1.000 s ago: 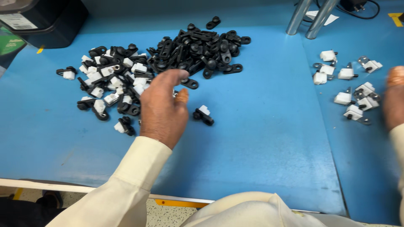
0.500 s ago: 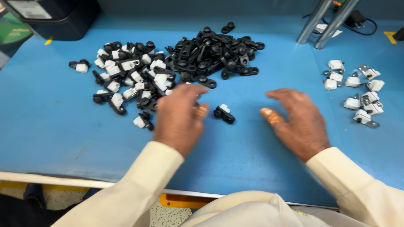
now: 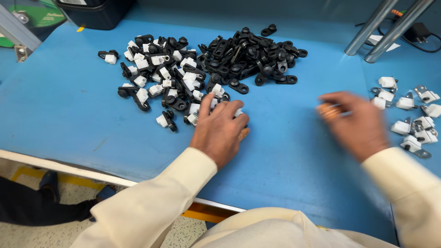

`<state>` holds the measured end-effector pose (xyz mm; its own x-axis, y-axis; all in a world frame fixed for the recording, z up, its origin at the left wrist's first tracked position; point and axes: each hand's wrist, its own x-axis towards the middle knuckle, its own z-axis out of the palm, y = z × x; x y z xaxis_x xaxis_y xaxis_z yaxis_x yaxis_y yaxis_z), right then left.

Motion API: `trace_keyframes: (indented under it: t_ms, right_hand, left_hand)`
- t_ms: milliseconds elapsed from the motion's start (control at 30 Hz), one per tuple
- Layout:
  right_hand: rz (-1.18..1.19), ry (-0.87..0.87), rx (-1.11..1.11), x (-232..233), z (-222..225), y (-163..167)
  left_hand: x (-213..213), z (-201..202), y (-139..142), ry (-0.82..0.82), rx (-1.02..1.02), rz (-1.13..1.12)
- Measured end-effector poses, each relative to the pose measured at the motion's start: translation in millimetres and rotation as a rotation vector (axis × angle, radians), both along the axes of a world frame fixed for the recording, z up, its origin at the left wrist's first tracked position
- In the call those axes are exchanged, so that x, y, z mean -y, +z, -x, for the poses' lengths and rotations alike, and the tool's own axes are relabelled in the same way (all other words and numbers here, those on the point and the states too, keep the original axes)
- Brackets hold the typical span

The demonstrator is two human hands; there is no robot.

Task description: The person sits at a blue workbench and repeatedly assembles small plastic components, picking a black strap-like part and a white plastic piece, pressing them together by hand, and placing the assembled unit aside. The person continues this assembly cycle throughout the episode.

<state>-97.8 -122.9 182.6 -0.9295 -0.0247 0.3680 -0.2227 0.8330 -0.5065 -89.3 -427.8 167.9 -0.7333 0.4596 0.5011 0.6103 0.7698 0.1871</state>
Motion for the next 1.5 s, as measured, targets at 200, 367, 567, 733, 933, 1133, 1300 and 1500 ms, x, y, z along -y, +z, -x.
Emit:
trace_keyframes:
  t_ms: [200, 367, 567, 733, 933, 1133, 1300, 1500]
  right_hand:
    - [0.079, 0.460, 0.084, 100, 6, -34]
    - [0.227, 0.560, 0.065, 152, 30, -40]
    - [0.235, 0.377, -0.030, 199, 42, -43]
    - [0.214, 0.302, 0.029, 205, 45, -38]
    - [0.209, 0.335, 0.055, 199, 39, -29]
    - [0.150, 0.183, 0.055, 237, 55, -32]
    - [0.265, 0.269, 0.039, 256, 67, -36]
    - [0.347, 0.351, -0.006, 303, 87, -47]
  left_hand:
    - [-5, -18, -8, 0.178, -0.155, -0.018]
    - [18, -10, -9, 0.278, -0.096, -0.075]
    - [54, -2, -9, 0.391, 0.043, -0.300]
    - [62, -5, -9, 0.322, 0.128, -0.359]
    - [64, -15, -4, 0.263, 0.226, -0.194]
    - [69, 5, -6, 0.436, 0.198, -0.169]
    - [88, 20, -11, 0.469, 0.150, -0.146]
    - [136, 37, -15, 0.497, 0.109, -0.098]
